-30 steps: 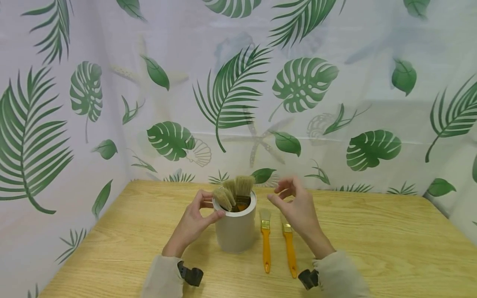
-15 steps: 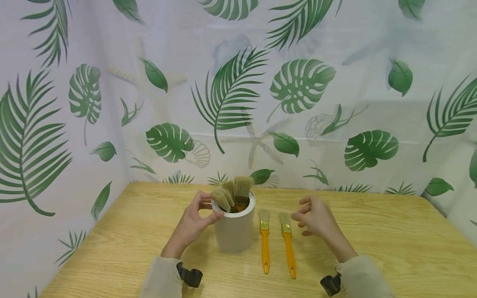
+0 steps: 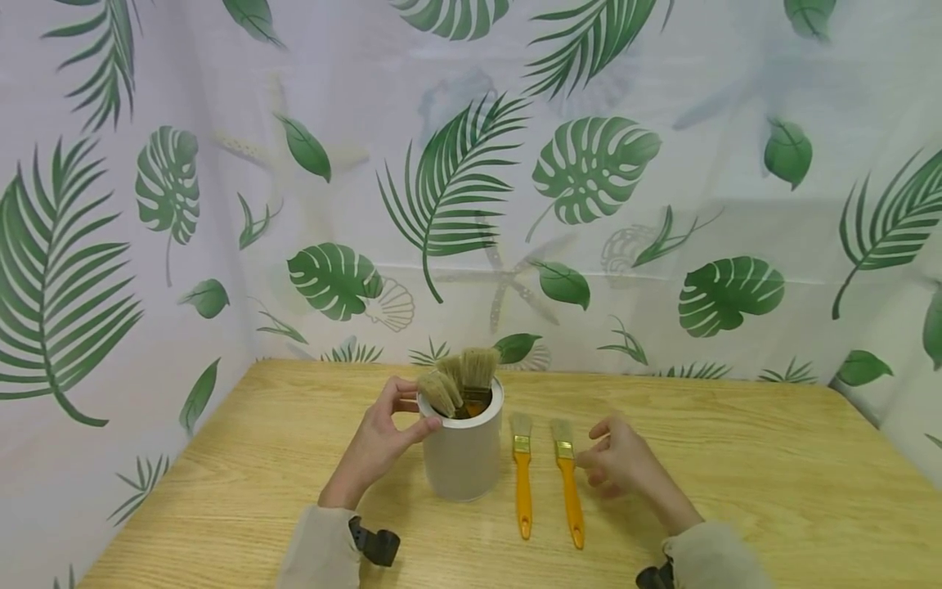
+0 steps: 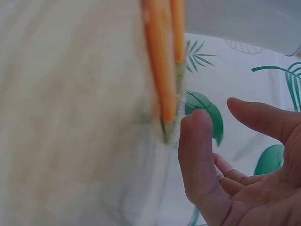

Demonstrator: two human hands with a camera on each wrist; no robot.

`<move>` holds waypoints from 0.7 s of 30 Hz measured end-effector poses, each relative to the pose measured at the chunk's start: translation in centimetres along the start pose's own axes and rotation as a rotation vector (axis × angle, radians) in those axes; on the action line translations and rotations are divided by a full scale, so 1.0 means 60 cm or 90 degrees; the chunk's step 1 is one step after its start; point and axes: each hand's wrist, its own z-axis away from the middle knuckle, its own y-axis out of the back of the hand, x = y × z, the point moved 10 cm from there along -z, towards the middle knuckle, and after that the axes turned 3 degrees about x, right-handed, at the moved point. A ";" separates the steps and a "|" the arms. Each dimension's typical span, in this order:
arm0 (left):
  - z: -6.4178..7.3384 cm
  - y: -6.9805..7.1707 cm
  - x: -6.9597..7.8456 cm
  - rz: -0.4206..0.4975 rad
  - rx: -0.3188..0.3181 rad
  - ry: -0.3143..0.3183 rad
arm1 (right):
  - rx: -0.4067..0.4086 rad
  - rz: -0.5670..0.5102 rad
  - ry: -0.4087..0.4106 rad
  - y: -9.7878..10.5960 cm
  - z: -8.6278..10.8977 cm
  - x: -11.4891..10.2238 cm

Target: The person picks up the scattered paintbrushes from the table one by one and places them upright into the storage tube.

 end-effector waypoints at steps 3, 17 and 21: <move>-0.001 0.001 0.000 -0.001 0.000 -0.003 | -0.021 -0.012 -0.027 -0.012 -0.001 0.012; 0.000 0.000 0.003 -0.002 0.001 -0.003 | -0.079 0.037 -0.061 -0.047 -0.001 0.029; 0.000 0.000 0.003 -0.001 0.000 -0.008 | -0.052 0.143 0.008 -0.053 -0.001 0.010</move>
